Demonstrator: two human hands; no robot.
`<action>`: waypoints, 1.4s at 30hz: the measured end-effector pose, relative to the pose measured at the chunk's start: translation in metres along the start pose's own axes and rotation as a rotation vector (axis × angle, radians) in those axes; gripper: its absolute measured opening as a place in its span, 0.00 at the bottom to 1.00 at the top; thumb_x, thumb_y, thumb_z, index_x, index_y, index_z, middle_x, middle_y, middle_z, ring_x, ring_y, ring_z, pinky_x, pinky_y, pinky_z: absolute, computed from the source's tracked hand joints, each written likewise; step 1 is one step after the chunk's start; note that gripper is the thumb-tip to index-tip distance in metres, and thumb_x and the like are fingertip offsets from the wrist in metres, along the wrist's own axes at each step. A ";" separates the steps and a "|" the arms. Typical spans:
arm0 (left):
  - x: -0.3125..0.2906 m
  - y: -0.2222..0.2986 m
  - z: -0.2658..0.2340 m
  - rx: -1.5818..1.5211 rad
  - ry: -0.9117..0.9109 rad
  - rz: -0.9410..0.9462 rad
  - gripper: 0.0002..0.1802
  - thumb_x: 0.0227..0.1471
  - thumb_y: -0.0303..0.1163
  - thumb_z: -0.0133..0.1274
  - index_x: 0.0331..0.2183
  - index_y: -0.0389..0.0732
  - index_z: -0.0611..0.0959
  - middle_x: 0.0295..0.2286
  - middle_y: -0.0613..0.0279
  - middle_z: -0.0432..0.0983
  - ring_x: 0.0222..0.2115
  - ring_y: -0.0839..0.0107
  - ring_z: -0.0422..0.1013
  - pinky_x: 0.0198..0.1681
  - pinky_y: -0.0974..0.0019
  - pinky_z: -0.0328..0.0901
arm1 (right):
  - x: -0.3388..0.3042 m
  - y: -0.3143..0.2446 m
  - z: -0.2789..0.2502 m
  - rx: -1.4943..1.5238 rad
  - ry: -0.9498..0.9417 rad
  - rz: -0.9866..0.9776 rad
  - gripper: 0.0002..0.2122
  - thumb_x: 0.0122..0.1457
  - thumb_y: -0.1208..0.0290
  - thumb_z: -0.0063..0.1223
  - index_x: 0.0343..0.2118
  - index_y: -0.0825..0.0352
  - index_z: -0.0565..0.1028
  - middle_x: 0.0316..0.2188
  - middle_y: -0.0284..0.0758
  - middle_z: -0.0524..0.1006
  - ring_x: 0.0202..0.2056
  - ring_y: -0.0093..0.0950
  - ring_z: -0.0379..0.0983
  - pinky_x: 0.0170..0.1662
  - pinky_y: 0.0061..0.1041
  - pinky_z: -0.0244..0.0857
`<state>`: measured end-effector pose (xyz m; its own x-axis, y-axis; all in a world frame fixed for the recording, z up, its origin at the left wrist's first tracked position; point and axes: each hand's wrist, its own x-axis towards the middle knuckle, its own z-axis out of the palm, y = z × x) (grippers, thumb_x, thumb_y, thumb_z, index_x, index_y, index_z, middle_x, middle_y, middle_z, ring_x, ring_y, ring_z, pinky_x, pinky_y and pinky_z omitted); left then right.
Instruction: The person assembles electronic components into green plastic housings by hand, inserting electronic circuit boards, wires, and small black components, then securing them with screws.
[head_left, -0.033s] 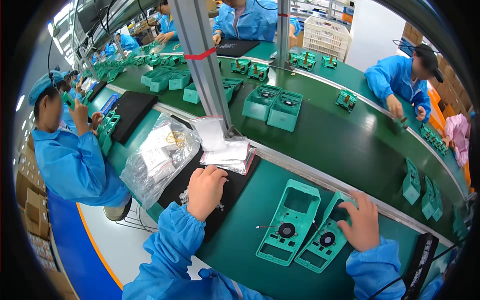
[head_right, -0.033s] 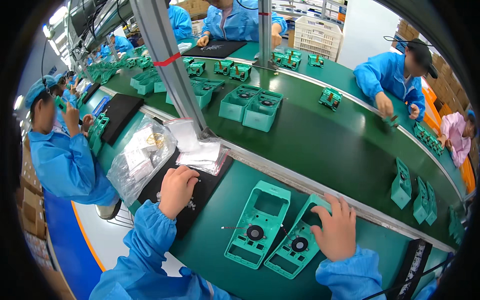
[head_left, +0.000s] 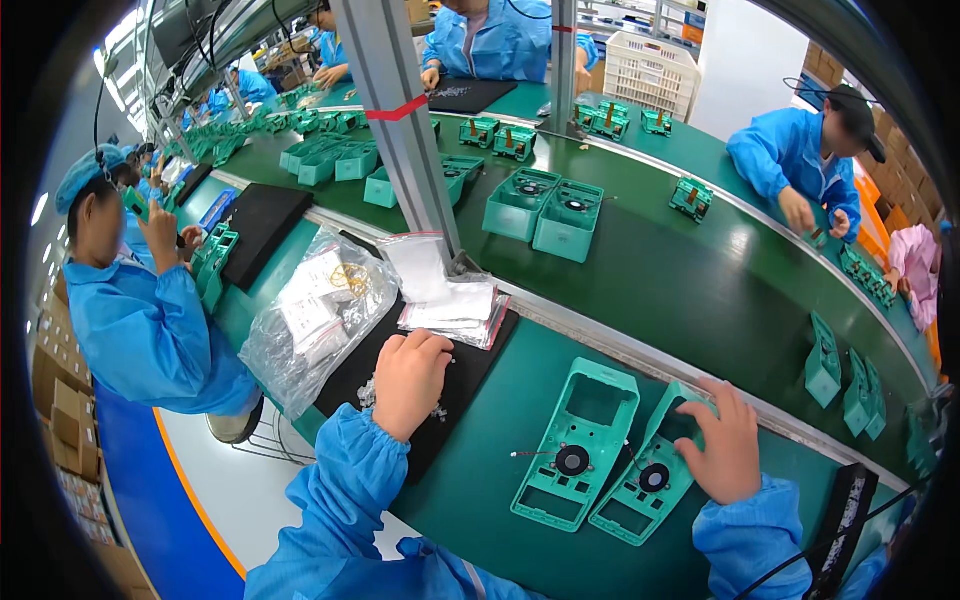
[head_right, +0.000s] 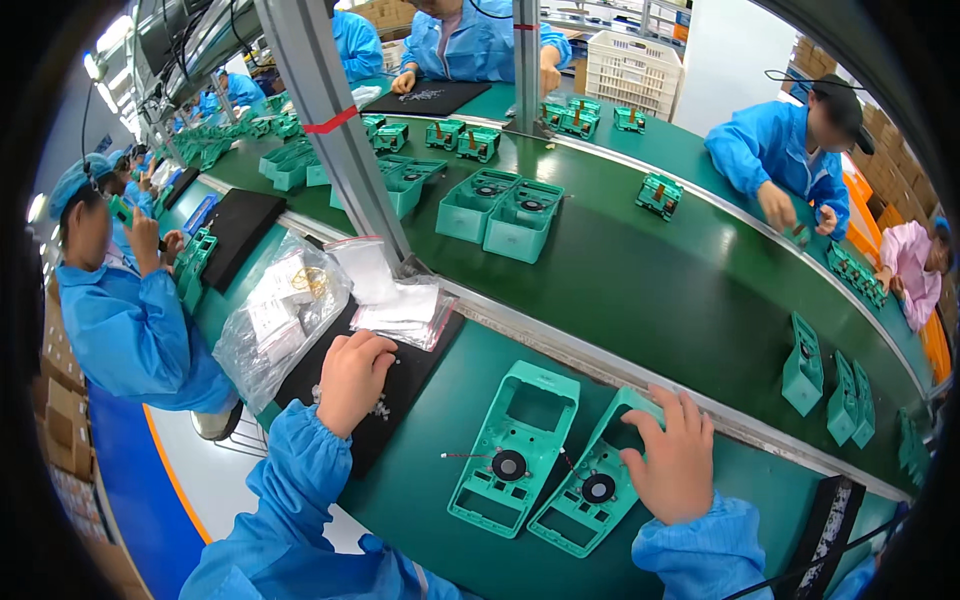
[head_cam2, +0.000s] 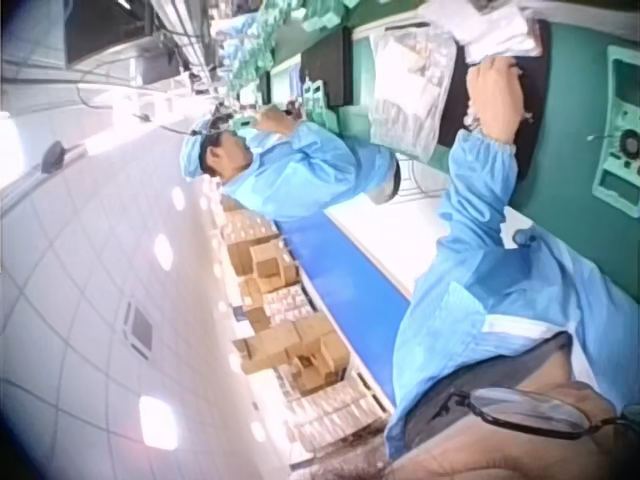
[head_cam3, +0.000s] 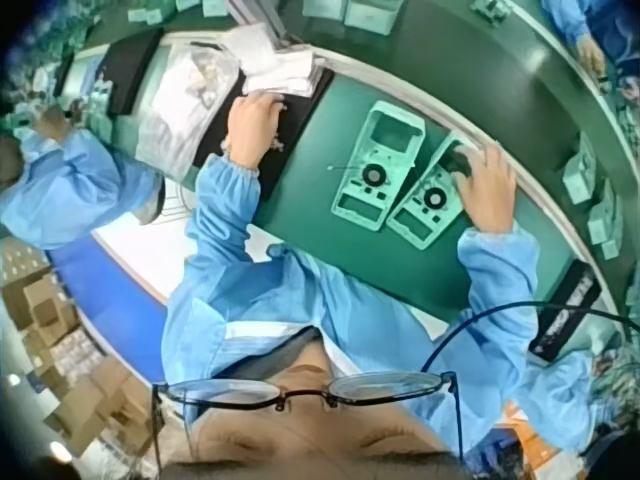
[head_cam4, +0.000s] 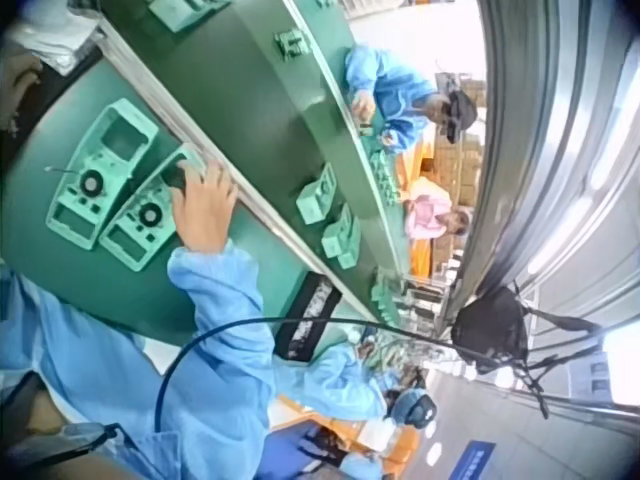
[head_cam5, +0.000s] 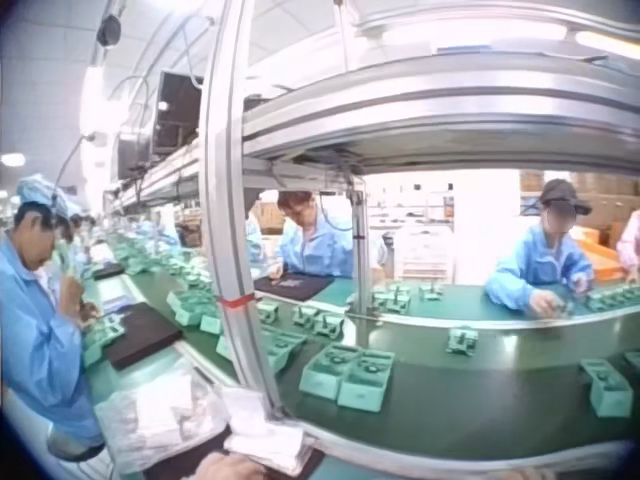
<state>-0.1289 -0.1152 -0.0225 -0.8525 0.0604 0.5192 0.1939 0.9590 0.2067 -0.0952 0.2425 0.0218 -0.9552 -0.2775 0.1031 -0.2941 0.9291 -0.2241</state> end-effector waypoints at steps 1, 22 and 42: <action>0.001 0.000 0.001 0.000 -0.003 0.005 0.06 0.37 0.27 0.57 0.25 0.45 0.81 0.25 0.66 0.72 0.25 0.64 0.65 0.32 0.64 0.62 | -0.001 0.000 -0.001 0.052 0.080 -0.016 0.18 0.38 0.74 0.62 0.37 0.59 0.73 0.51 0.38 0.64 0.53 0.43 0.57 0.53 0.44 0.51; -0.009 0.125 -0.074 -0.256 -0.017 0.185 0.06 0.34 0.17 0.51 0.20 0.39 0.73 0.22 0.59 0.69 0.28 0.59 0.66 0.34 0.63 0.59 | 0.002 0.040 0.056 0.753 0.594 0.083 0.14 0.52 0.73 0.51 0.43 0.68 0.70 0.45 0.42 0.70 0.47 0.38 0.67 0.51 0.29 0.59; -0.066 0.224 0.015 -0.325 -0.252 0.526 0.10 0.33 0.19 0.57 0.24 0.41 0.77 0.27 0.63 0.71 0.26 0.63 0.63 0.31 0.65 0.59 | 0.000 0.025 0.073 0.929 0.762 0.115 0.12 0.51 0.74 0.50 0.40 0.67 0.69 0.39 0.40 0.70 0.40 0.41 0.69 0.42 0.35 0.64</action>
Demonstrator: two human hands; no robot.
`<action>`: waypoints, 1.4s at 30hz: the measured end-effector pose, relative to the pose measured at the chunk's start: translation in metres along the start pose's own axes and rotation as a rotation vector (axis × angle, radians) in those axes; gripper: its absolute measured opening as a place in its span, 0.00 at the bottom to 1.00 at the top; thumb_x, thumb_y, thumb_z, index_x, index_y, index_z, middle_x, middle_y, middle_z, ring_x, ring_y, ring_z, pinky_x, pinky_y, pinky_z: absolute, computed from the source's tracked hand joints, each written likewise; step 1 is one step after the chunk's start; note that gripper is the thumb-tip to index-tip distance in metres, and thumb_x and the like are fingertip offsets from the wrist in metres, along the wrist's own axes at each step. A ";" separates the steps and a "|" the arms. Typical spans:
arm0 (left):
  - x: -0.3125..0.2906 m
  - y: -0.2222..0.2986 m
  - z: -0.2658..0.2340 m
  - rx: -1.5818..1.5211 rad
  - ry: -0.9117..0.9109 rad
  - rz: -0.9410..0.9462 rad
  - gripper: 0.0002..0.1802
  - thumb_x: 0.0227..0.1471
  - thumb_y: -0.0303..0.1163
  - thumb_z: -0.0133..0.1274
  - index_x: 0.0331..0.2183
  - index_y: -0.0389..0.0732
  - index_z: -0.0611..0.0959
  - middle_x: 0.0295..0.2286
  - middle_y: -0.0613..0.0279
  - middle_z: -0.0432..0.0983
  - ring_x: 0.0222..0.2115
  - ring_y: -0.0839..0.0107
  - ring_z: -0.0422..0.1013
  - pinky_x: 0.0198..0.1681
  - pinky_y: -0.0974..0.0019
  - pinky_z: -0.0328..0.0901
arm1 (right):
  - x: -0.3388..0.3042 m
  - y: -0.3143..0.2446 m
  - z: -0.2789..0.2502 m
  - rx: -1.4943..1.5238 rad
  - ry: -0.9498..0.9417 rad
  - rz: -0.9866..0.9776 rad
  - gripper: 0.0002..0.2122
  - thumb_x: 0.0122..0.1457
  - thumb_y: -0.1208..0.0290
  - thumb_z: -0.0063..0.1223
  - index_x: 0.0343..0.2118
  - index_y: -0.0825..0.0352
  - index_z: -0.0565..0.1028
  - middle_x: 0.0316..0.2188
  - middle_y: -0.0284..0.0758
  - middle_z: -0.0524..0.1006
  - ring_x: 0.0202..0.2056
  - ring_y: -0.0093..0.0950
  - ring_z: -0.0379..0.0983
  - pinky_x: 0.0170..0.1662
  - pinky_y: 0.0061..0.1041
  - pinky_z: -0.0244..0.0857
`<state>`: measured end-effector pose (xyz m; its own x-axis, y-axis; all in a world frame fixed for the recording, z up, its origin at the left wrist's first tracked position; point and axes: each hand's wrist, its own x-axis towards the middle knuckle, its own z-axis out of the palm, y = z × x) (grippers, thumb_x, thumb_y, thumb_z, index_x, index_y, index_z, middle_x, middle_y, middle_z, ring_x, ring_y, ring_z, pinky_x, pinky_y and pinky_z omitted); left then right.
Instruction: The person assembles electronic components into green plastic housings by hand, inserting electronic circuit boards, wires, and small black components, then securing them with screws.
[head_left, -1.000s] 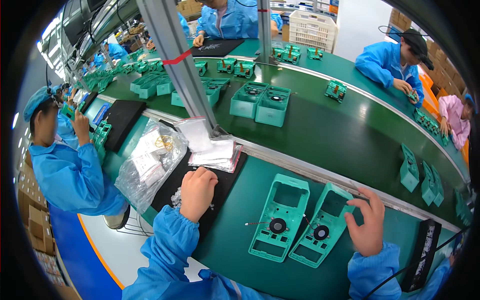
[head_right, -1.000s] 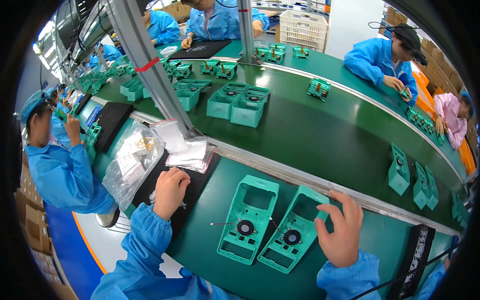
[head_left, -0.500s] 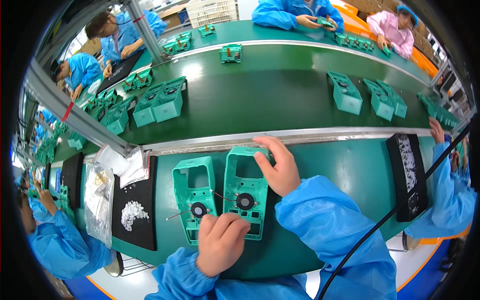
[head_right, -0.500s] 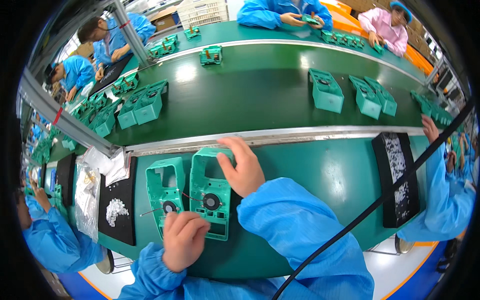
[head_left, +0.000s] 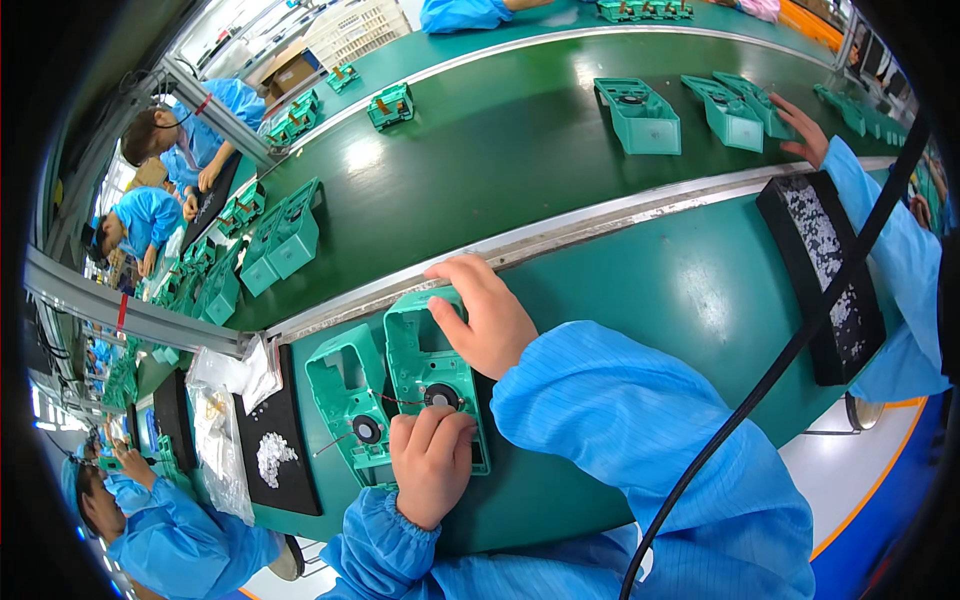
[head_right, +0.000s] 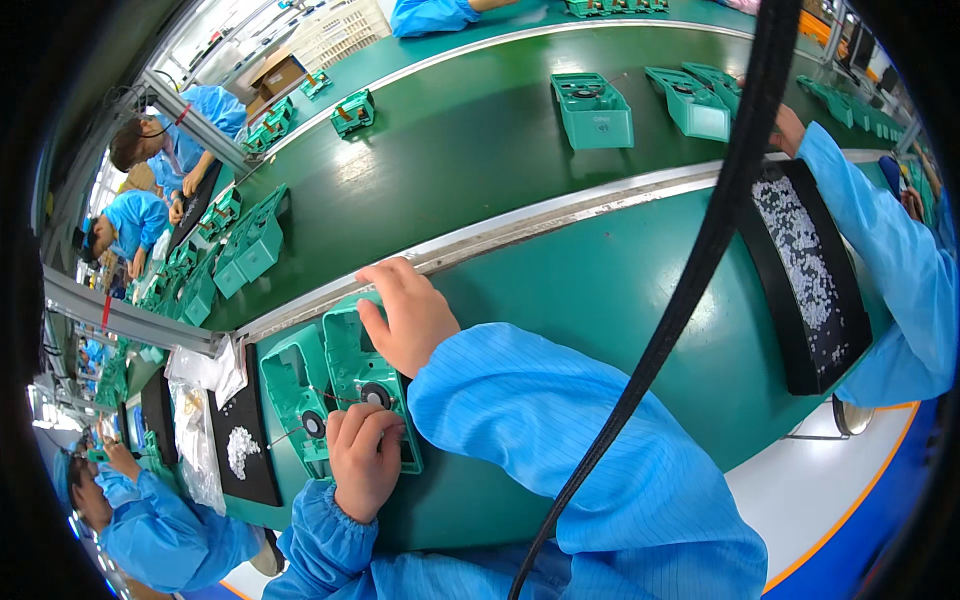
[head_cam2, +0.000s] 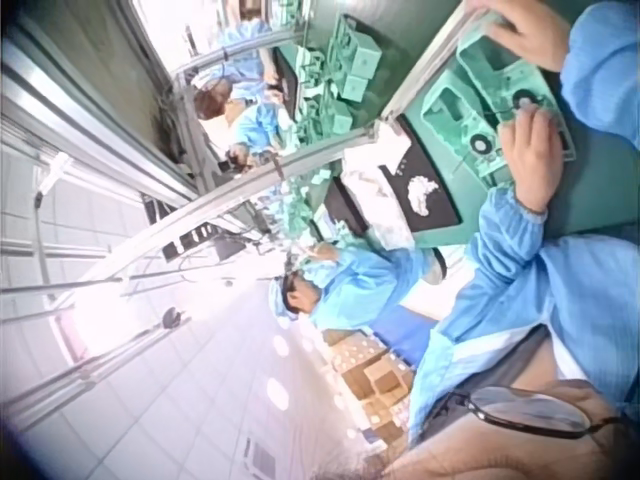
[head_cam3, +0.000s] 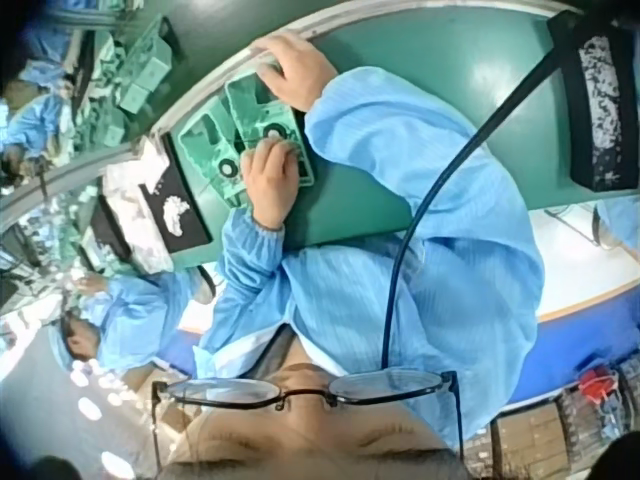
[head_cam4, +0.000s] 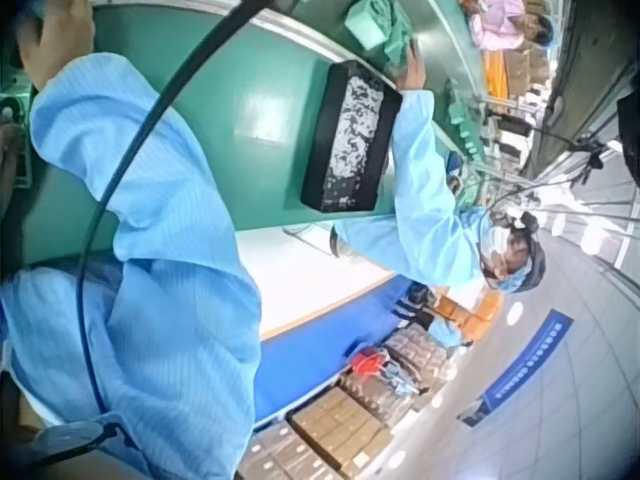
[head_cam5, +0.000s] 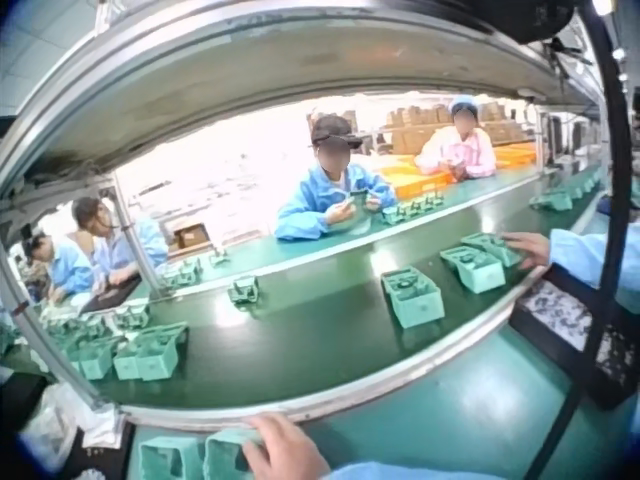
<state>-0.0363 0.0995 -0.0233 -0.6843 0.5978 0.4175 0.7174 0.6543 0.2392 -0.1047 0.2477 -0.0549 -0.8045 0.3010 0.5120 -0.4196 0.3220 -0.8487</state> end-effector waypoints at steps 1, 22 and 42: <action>0.001 0.000 0.000 0.010 -0.008 -0.005 0.10 0.33 0.18 0.57 0.24 0.41 0.77 0.27 0.63 0.71 0.26 0.63 0.64 0.32 0.65 0.59 | 0.000 -0.001 -0.001 0.002 0.004 0.002 0.12 0.51 0.74 0.50 0.40 0.67 0.69 0.39 0.40 0.70 0.40 0.41 0.69 0.42 0.35 0.64; 0.015 -0.005 -0.009 -0.102 -0.201 -0.073 0.10 0.33 0.20 0.56 0.25 0.40 0.76 0.27 0.61 0.70 0.27 0.60 0.64 0.32 0.64 0.59 | 0.000 -0.001 0.000 -0.010 -0.066 0.083 0.12 0.55 0.73 0.48 0.42 0.67 0.68 0.41 0.40 0.68 0.43 0.40 0.67 0.45 0.31 0.63; 0.026 -0.007 -0.018 -0.228 -0.321 -0.169 0.05 0.37 0.21 0.56 0.24 0.38 0.80 0.25 0.62 0.73 0.29 0.62 0.68 0.34 0.65 0.59 | -0.001 -0.002 -0.002 0.001 -0.094 0.109 0.12 0.55 0.73 0.48 0.42 0.67 0.68 0.41 0.40 0.69 0.43 0.40 0.68 0.44 0.31 0.63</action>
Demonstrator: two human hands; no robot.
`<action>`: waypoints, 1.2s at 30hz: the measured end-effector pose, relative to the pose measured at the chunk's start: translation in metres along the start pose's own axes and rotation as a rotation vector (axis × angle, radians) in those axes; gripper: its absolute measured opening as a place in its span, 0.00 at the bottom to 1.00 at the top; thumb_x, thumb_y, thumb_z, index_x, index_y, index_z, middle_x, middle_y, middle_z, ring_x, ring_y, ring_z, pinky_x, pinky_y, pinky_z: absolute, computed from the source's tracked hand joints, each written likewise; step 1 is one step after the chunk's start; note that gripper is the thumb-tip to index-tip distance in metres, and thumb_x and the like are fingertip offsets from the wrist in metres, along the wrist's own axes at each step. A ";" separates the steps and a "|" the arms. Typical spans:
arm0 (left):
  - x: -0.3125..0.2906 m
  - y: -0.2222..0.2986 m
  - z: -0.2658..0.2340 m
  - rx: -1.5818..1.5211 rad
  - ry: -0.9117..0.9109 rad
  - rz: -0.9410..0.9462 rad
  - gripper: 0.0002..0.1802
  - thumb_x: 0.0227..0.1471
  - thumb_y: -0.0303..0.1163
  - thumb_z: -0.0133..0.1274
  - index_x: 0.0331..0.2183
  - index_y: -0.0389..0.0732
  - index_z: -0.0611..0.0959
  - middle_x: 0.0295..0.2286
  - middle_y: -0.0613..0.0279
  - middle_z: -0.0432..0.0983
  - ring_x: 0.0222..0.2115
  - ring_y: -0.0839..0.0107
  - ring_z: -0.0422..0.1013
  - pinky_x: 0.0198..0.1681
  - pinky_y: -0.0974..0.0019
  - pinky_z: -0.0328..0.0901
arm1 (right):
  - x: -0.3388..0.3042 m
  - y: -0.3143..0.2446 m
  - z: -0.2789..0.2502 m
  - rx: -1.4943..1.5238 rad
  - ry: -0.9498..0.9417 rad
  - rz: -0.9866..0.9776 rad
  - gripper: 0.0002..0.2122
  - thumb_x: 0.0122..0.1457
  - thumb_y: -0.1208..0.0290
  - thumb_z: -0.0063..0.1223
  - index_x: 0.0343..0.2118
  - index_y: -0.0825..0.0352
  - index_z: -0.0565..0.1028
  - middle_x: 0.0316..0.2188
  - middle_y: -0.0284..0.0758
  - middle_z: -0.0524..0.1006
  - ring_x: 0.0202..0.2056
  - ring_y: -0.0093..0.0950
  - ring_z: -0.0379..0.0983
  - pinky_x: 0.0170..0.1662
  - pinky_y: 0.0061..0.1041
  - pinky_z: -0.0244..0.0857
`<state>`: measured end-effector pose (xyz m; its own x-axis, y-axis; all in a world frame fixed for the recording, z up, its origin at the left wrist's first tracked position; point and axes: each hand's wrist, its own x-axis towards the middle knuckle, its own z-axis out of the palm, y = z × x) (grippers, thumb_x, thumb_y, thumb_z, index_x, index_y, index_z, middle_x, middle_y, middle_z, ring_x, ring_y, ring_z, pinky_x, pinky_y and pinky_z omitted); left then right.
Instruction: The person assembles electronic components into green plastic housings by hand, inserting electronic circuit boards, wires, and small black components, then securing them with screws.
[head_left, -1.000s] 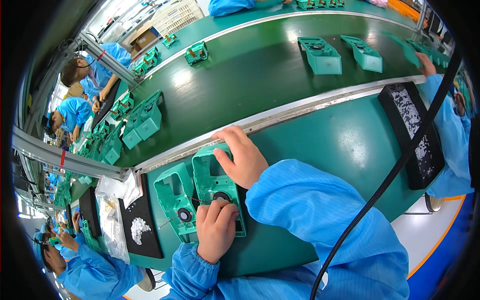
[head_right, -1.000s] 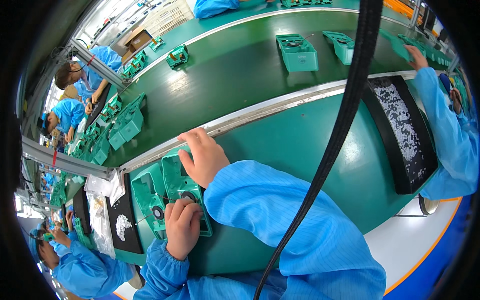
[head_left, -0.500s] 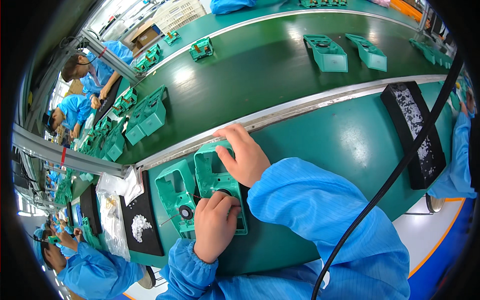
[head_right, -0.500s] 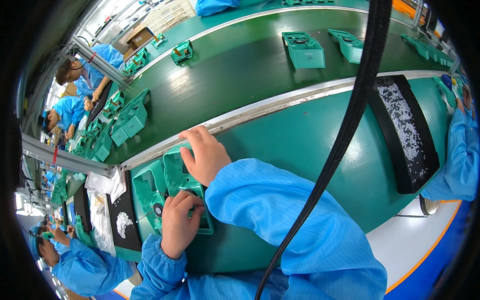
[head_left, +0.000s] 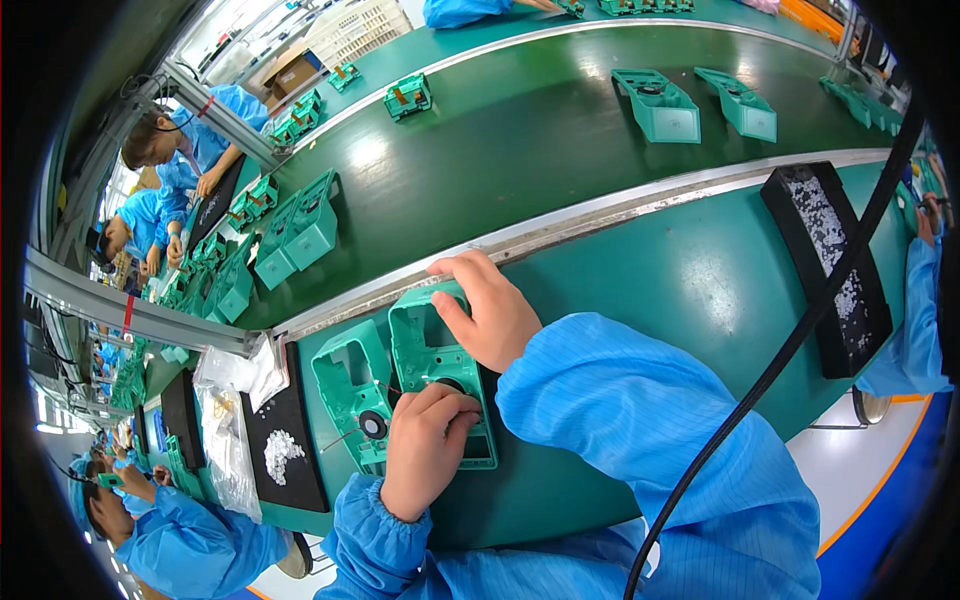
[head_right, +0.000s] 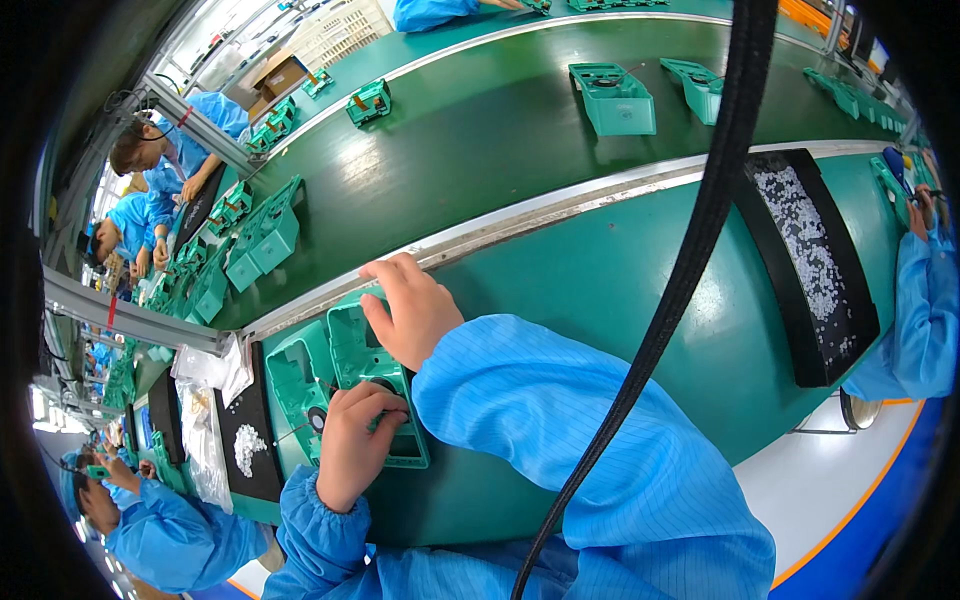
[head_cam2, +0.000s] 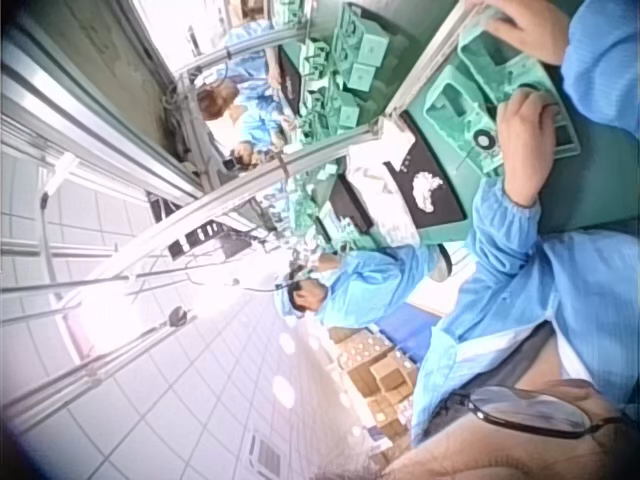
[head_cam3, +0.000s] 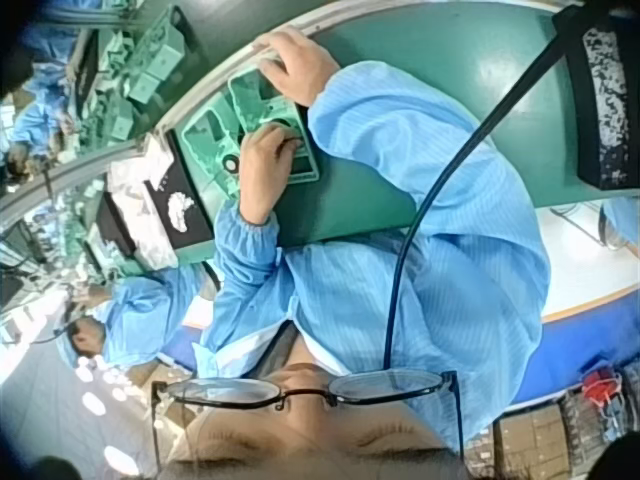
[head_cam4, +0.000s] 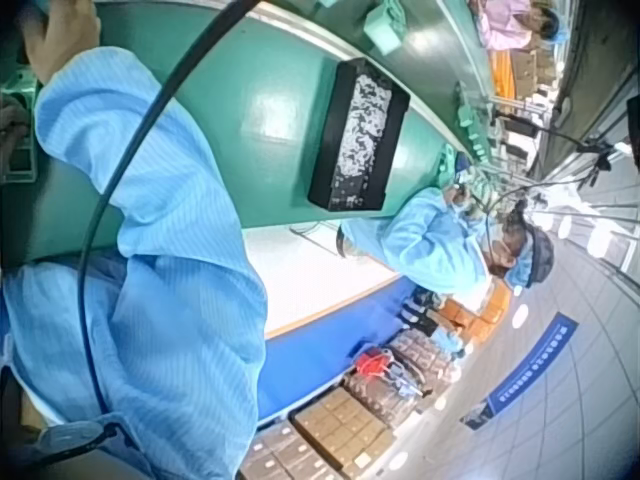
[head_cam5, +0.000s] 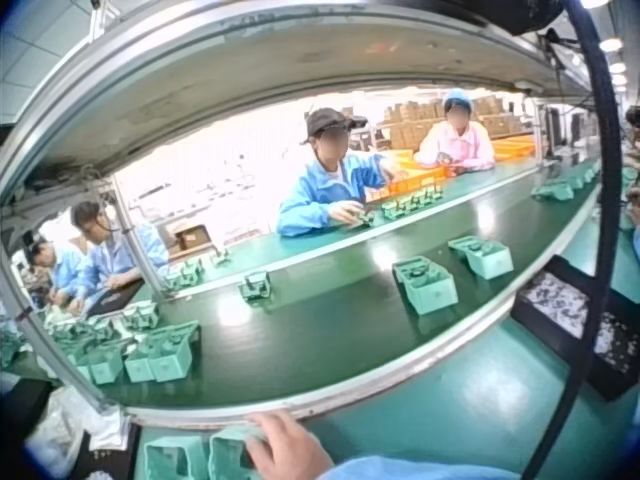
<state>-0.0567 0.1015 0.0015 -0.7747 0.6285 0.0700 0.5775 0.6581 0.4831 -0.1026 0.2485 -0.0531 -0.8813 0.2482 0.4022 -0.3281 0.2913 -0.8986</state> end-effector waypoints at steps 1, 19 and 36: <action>0.000 0.000 0.000 0.002 0.001 0.002 0.05 0.37 0.21 0.56 0.24 0.38 0.80 0.25 0.61 0.73 0.29 0.62 0.68 0.34 0.65 0.59 | 0.000 0.000 0.000 0.000 0.000 0.001 0.12 0.55 0.73 0.48 0.42 0.67 0.68 0.41 0.40 0.69 0.43 0.40 0.68 0.44 0.31 0.63; -0.006 -0.001 0.004 0.042 0.036 0.083 0.08 0.35 0.20 0.56 0.25 0.38 0.77 0.26 0.61 0.72 0.27 0.60 0.67 0.32 0.63 0.60 | 0.000 -0.002 -0.001 -0.009 -0.016 0.029 0.12 0.55 0.72 0.48 0.42 0.67 0.68 0.41 0.40 0.69 0.42 0.40 0.68 0.44 0.32 0.63; -0.007 0.013 0.008 0.288 0.104 0.126 0.09 0.34 0.19 0.55 0.25 0.38 0.75 0.26 0.59 0.70 0.25 0.59 0.65 0.29 0.61 0.61 | 0.000 -0.001 0.001 -0.013 0.001 0.016 0.12 0.55 0.71 0.48 0.42 0.67 0.69 0.41 0.40 0.69 0.42 0.40 0.68 0.44 0.32 0.64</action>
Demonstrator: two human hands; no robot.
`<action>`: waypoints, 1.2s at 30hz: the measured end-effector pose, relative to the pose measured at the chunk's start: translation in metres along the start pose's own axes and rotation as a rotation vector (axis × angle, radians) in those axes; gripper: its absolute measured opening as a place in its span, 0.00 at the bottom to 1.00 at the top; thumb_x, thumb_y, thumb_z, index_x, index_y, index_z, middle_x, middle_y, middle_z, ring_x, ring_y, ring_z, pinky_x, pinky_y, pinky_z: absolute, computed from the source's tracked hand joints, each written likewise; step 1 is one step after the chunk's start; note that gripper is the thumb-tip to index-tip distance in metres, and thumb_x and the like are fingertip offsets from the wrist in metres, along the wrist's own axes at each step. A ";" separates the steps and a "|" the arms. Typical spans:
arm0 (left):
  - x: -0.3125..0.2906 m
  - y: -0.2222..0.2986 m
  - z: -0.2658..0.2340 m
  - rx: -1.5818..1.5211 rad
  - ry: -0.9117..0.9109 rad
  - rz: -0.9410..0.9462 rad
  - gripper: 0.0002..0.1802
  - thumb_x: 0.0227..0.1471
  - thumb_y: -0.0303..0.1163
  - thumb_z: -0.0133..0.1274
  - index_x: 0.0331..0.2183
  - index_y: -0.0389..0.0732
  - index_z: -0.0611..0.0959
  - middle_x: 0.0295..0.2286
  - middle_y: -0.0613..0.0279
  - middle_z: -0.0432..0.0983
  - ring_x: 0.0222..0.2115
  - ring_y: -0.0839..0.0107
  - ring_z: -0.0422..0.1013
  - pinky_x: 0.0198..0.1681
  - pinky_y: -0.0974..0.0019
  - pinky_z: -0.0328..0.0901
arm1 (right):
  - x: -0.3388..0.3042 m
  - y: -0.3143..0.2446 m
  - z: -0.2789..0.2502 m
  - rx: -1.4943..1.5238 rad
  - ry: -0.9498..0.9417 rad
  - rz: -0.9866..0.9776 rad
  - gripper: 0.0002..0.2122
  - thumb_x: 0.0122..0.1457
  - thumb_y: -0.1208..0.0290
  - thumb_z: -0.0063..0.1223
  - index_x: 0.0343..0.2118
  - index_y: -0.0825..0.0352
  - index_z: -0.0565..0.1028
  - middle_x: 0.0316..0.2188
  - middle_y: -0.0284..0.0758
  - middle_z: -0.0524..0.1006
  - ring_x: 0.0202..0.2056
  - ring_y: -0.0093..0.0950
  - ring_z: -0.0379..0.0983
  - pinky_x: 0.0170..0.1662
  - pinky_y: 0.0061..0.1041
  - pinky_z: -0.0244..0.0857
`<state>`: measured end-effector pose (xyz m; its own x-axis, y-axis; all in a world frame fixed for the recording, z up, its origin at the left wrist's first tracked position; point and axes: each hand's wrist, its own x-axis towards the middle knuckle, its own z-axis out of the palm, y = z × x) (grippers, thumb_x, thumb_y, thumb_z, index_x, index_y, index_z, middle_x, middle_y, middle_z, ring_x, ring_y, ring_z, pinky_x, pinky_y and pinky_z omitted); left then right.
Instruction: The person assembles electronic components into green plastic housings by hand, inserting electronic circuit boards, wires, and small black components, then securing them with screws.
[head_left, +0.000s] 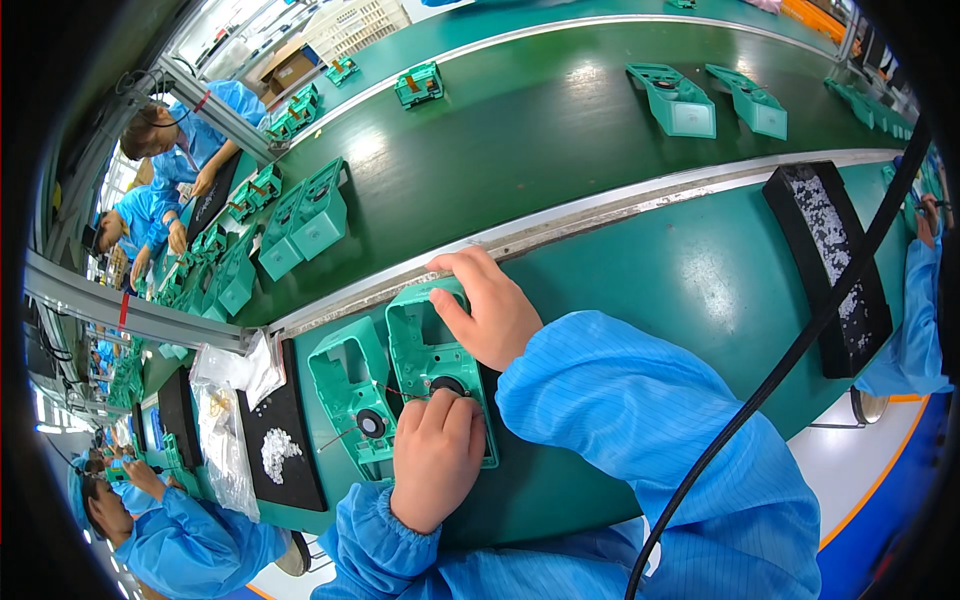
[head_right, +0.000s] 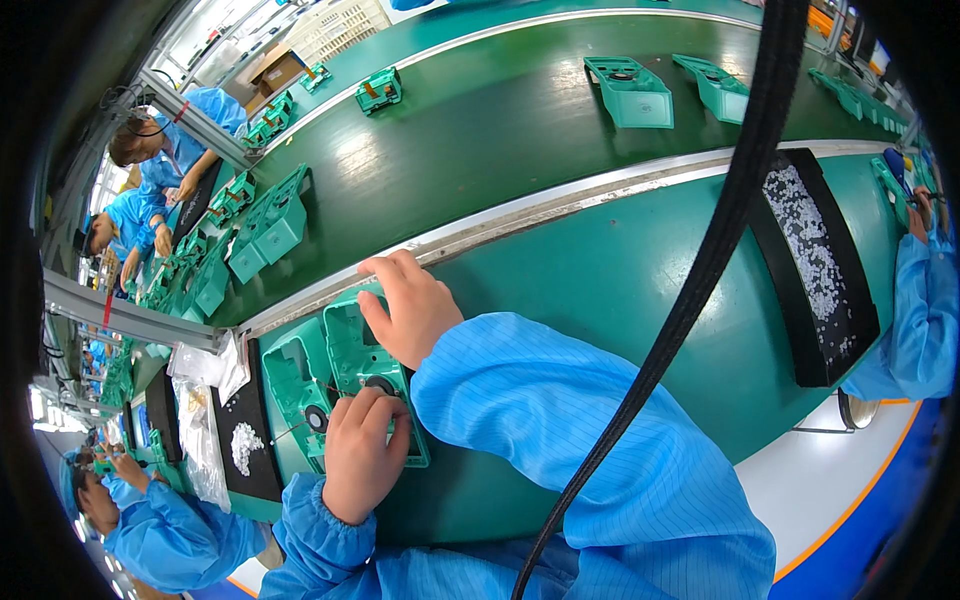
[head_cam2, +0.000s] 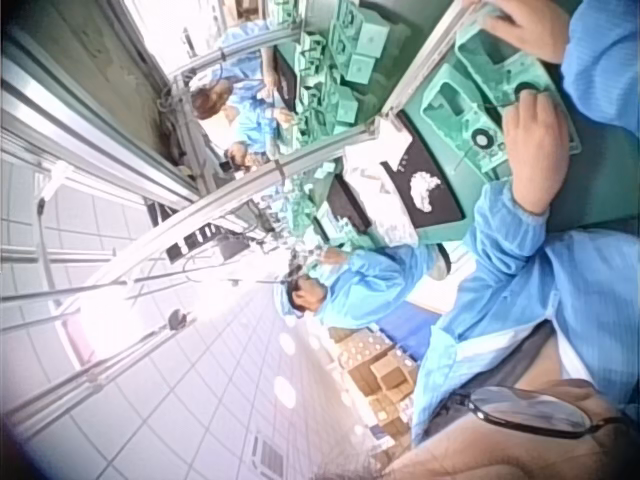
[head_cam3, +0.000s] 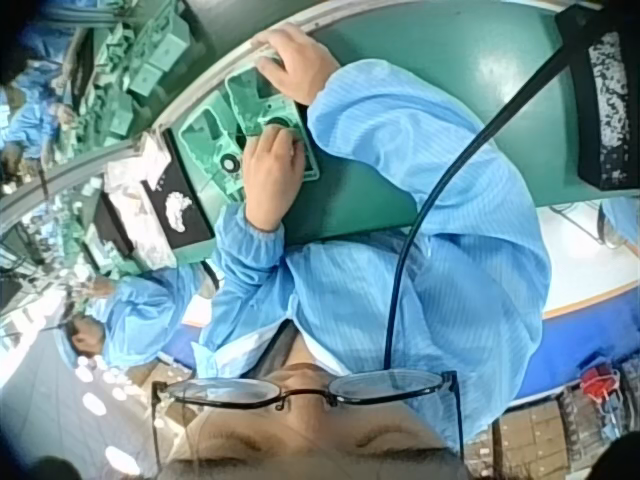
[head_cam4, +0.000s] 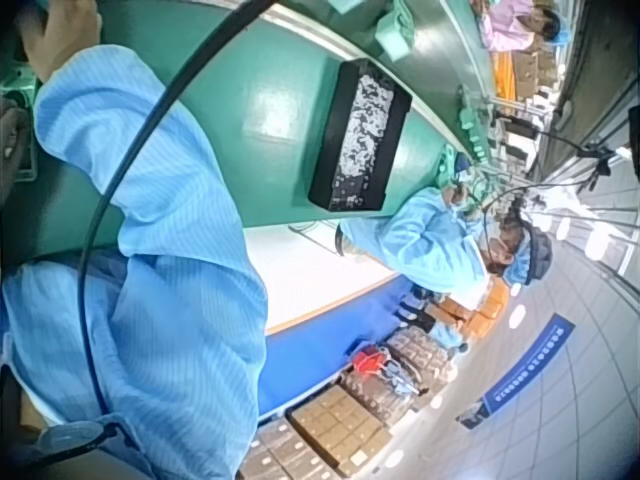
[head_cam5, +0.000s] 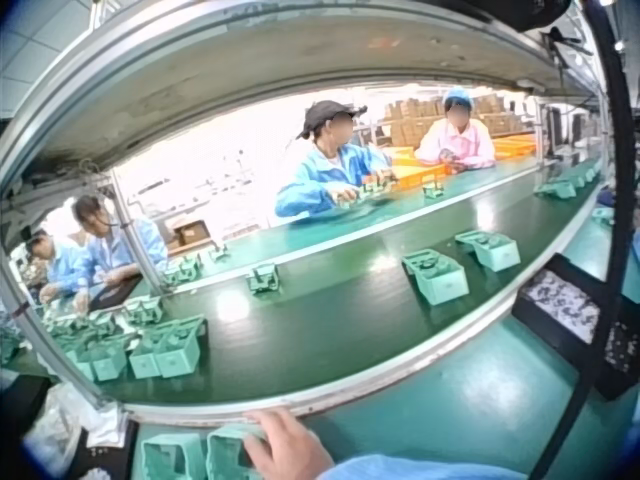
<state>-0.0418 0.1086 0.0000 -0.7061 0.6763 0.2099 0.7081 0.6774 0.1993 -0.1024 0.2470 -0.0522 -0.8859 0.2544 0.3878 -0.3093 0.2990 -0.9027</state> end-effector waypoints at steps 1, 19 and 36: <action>0.000 0.000 0.000 0.021 -0.010 -0.002 0.09 0.34 0.19 0.55 0.25 0.38 0.75 0.26 0.59 0.70 0.24 0.59 0.65 0.29 0.61 0.61 | 0.000 0.000 0.000 0.000 0.000 0.000 0.12 0.55 0.71 0.48 0.42 0.67 0.69 0.41 0.40 0.69 0.42 0.40 0.68 0.44 0.32 0.64; 0.010 -0.017 -0.007 -0.403 -0.206 -0.110 0.05 0.42 0.19 0.53 0.27 0.33 0.78 0.25 0.57 0.71 0.24 0.64 0.70 0.28 0.67 0.65 | 0.000 0.000 0.001 -0.002 -0.016 0.026 0.13 0.55 0.69 0.49 0.43 0.66 0.69 0.41 0.39 0.70 0.42 0.40 0.69 0.44 0.31 0.64; 0.009 -0.022 0.002 -0.447 -0.105 -0.078 0.04 0.40 0.22 0.54 0.25 0.34 0.78 0.24 0.53 0.71 0.26 0.56 0.70 0.30 0.60 0.65 | 0.013 -0.013 -0.010 -0.601 -0.140 -0.567 0.18 0.47 0.74 0.48 0.43 0.51 0.73 0.48 0.29 0.66 0.45 0.41 0.63 0.43 0.43 0.59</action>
<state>-0.0636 0.1003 -0.0044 -0.7381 0.6694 0.0844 0.5702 0.5520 0.6084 -0.1061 0.2552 -0.0334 -0.6983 -0.1871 0.6909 -0.5194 0.7966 -0.3092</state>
